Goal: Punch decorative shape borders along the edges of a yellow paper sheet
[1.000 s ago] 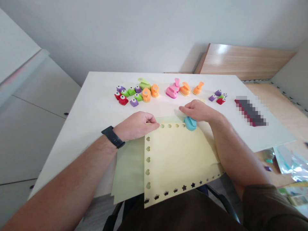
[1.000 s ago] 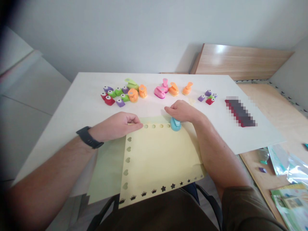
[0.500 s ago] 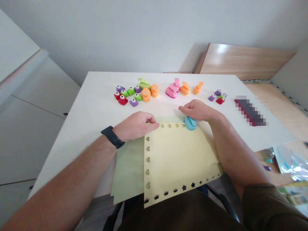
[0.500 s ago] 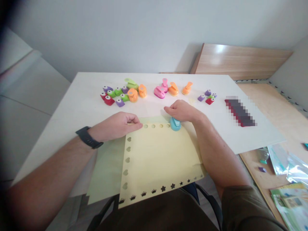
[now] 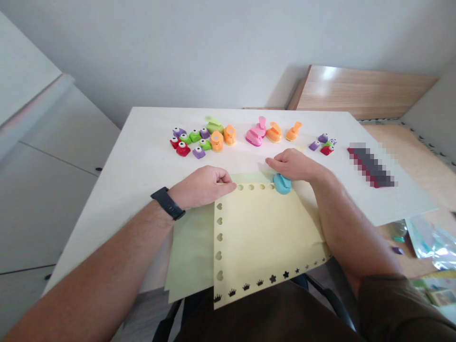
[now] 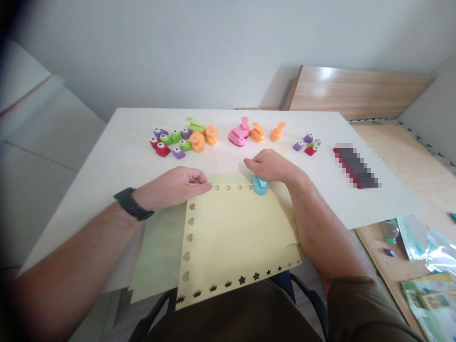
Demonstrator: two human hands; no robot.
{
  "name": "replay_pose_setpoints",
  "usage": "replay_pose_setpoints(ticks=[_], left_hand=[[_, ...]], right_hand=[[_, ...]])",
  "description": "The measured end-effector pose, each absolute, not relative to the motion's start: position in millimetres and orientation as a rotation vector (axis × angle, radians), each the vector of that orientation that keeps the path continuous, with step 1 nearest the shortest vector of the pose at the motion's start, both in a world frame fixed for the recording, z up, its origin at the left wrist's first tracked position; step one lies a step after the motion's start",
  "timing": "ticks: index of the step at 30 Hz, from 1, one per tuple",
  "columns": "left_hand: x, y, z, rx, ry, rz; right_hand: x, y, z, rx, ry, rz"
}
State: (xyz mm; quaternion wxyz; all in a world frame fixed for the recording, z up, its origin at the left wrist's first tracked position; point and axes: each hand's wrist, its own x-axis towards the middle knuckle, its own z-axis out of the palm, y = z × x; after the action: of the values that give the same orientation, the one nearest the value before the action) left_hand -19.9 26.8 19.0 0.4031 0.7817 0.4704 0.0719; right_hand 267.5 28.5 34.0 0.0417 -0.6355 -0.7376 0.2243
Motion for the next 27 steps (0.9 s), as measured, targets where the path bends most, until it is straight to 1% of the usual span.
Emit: replay_pose_setpoints(ticks=[17, 27], left_hand=[[-21.2, 28.2, 13.7, 1.980, 1.171, 0.186], [-20.3, 28.3, 13.9, 1.994, 1.177, 0.195]], right_hand=[[260.5, 24.3, 34.7, -1.997, -2.391, 0.478], [256.0, 27.7, 32.8, -2.030, -2.653, 0.270]])
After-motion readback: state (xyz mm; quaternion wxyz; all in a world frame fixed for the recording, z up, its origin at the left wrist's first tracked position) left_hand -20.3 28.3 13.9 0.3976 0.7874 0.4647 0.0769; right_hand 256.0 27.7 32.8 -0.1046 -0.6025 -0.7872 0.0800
